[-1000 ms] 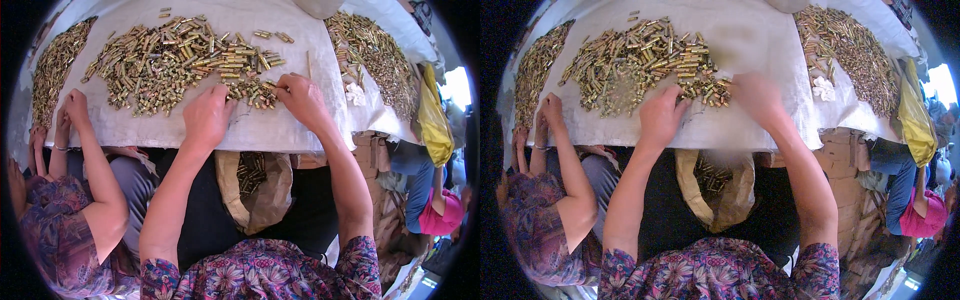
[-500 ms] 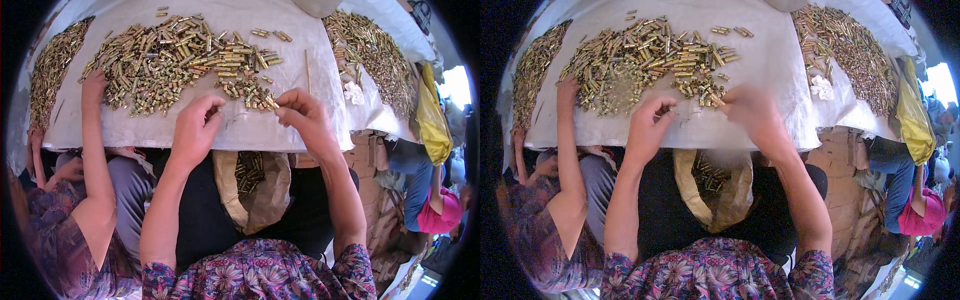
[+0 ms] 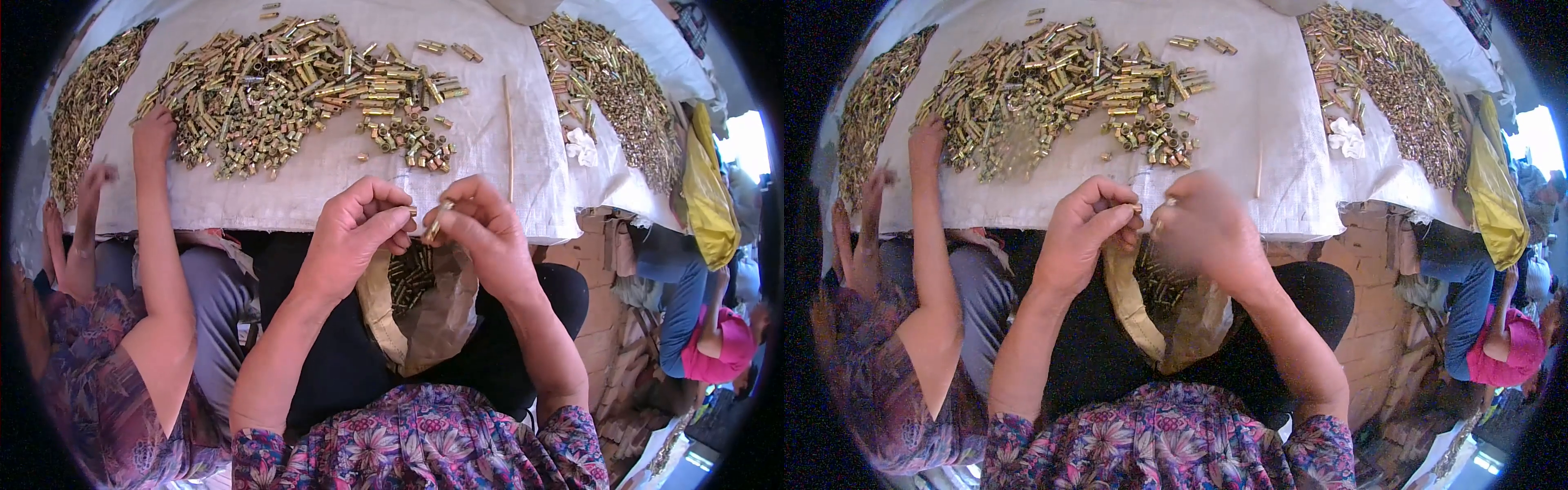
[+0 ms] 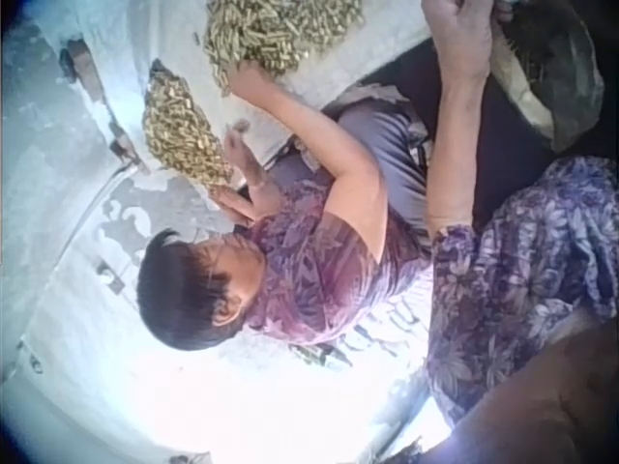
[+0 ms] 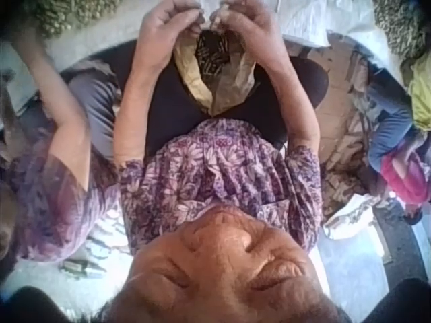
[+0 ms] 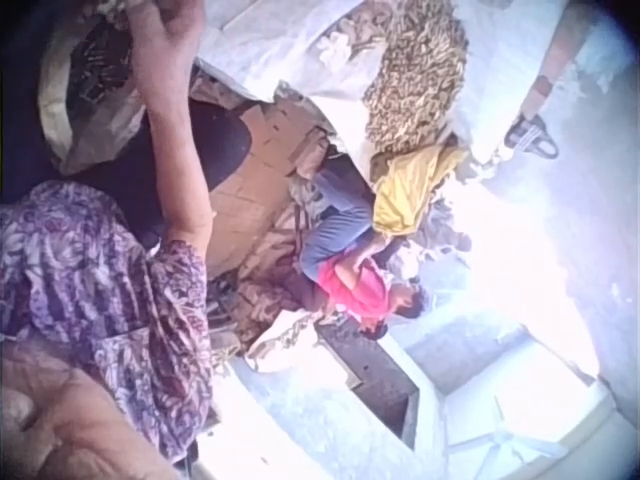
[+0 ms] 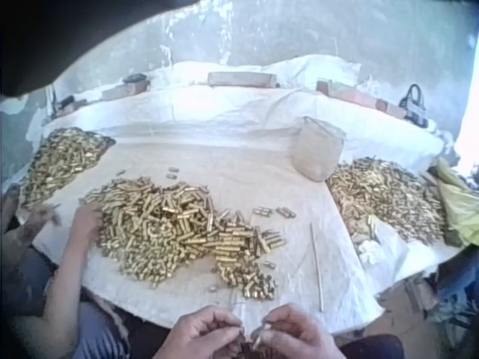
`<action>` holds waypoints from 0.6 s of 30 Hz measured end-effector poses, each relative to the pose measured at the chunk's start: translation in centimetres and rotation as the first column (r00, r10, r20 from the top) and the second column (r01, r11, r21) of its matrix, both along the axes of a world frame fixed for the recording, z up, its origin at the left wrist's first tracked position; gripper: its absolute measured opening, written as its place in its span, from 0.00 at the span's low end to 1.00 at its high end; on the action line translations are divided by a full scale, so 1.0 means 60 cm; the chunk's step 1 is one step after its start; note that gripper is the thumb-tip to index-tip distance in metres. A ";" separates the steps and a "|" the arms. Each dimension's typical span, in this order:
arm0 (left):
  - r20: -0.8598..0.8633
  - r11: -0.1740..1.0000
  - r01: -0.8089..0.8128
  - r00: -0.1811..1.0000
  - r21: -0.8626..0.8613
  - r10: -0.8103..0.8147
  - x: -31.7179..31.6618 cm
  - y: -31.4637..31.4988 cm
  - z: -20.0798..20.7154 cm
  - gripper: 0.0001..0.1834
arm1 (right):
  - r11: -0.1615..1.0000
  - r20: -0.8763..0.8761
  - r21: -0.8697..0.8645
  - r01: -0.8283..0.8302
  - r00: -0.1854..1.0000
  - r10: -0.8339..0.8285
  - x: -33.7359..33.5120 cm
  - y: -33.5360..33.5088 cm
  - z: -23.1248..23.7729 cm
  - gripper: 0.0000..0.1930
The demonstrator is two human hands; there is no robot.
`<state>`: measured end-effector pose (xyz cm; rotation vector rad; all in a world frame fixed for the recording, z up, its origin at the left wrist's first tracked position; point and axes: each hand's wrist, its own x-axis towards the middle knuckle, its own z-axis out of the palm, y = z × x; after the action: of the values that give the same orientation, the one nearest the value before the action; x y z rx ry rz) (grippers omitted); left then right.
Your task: The person assembles metal hardware by fitting small metal components into cylindrical metal casings by hand, using a wooden stick to push parts inside the casings, and gathering pieces on the table.
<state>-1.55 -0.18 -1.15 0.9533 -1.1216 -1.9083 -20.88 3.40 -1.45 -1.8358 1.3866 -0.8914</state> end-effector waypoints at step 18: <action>-0.173 0.999 0.038 0.984 0.033 -0.032 0.004 0.008 0.001 0.06 | 0.893 0.837 0.447 -0.051 0.378 -0.396 0.029 0.018 -0.002 0.04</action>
<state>-1.34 0.28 -1.12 0.7756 -1.0118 -2.0035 -19.13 4.46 -1.59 -0.5735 0.8829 -1.3228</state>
